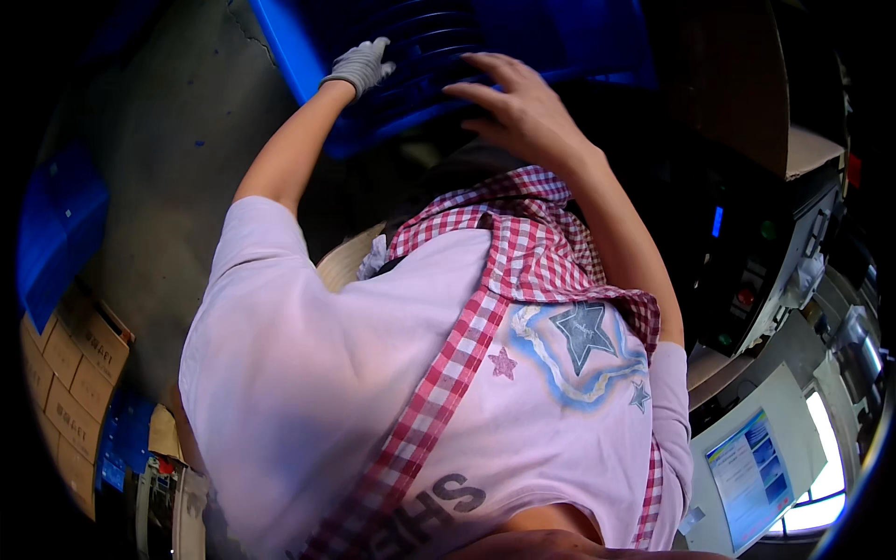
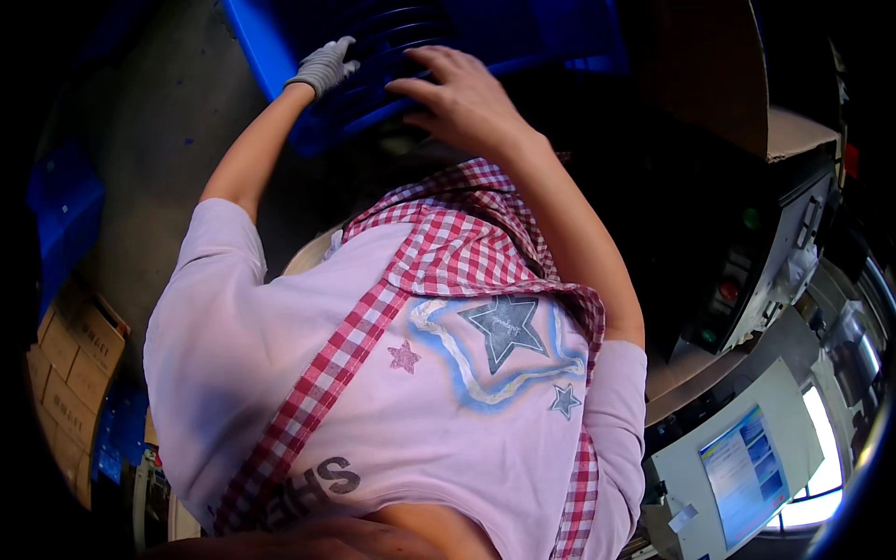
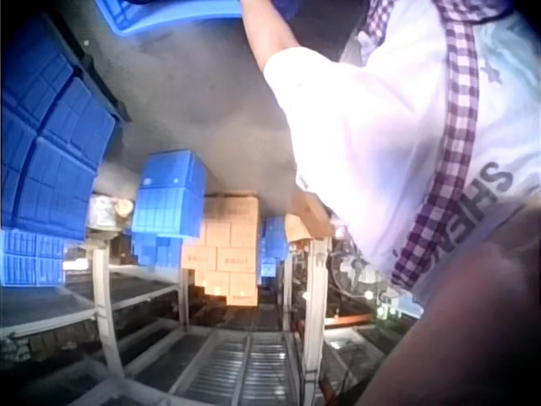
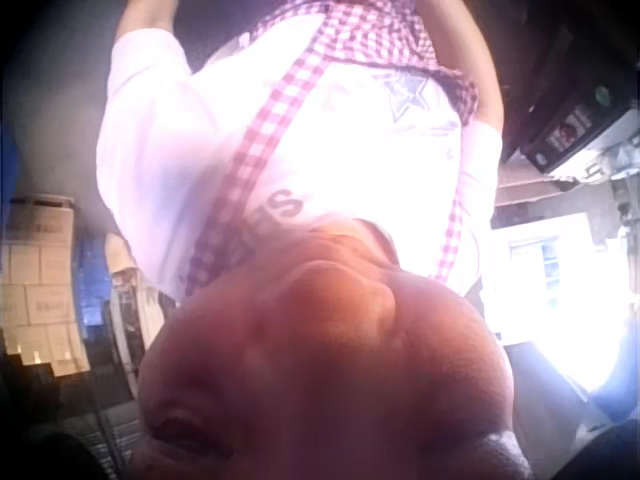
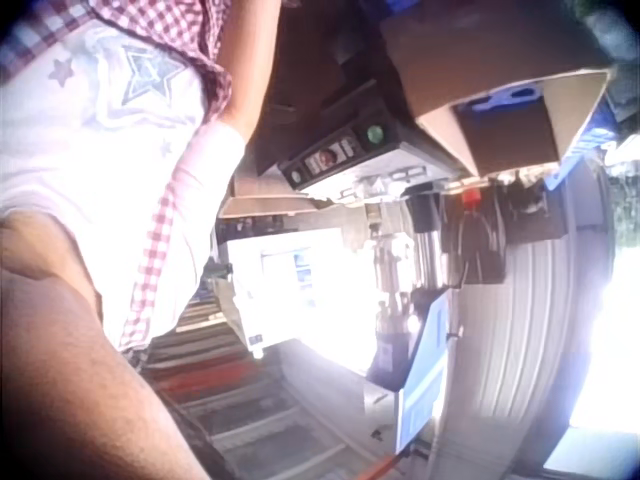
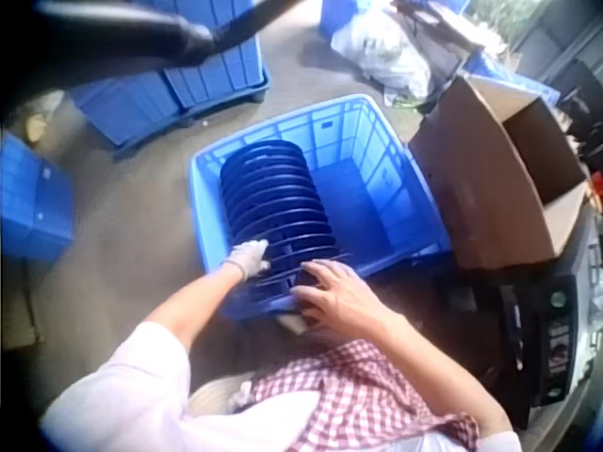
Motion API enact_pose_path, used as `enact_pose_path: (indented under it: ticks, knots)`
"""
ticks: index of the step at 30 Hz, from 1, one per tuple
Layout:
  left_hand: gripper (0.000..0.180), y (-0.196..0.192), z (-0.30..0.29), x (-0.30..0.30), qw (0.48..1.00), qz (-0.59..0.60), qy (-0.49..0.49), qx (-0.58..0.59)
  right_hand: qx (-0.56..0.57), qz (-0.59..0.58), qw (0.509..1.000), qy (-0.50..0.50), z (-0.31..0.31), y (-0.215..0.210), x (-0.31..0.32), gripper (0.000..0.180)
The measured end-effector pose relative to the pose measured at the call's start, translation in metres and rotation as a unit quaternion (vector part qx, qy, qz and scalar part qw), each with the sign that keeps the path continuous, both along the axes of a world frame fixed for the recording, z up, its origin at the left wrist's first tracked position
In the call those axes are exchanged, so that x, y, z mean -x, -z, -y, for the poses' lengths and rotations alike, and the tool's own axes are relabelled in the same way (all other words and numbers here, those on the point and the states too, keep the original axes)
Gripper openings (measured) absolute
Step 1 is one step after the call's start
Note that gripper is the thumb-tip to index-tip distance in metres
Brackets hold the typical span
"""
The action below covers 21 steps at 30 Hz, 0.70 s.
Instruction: The person repeatedly picks up blue plastic wheel-like parts, places them into a machine, presses a button, and then removes them to place into a cardboard box. The person handles the parts one at a time throughout the clip.
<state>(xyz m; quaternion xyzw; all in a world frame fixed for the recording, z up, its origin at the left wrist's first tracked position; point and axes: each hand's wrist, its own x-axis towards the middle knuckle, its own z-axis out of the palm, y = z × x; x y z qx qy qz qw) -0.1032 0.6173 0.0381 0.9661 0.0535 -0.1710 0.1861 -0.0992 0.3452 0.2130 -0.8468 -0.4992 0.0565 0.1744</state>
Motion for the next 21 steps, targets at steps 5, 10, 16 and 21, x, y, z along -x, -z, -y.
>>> enact_pose_path:
  ticks: [5,10,16,21]
  knots:
    - [0.048,-0.049,0.035,0.024,0.960,0.041,0.022,0.277,-0.035,-0.138,0.967,0.213,0.084,-0.023,-0.002,0.038]
    - [0.049,0.014,0.049,0.025,0.993,-0.003,0.086,0.082,-0.055,-0.258,0.903,0.339,0.129,-0.008,0.039,0.038]
    - [0.050,0.086,0.008,0.067,0.985,-0.164,0.020,0.046,-0.052,-0.291,0.856,0.423,0.140,0.008,0.078,0.039]
    - [0.042,0.061,0.000,0.077,0.983,-0.162,0.044,0.071,-0.067,-0.322,0.830,0.450,0.146,0.011,0.085,0.038]
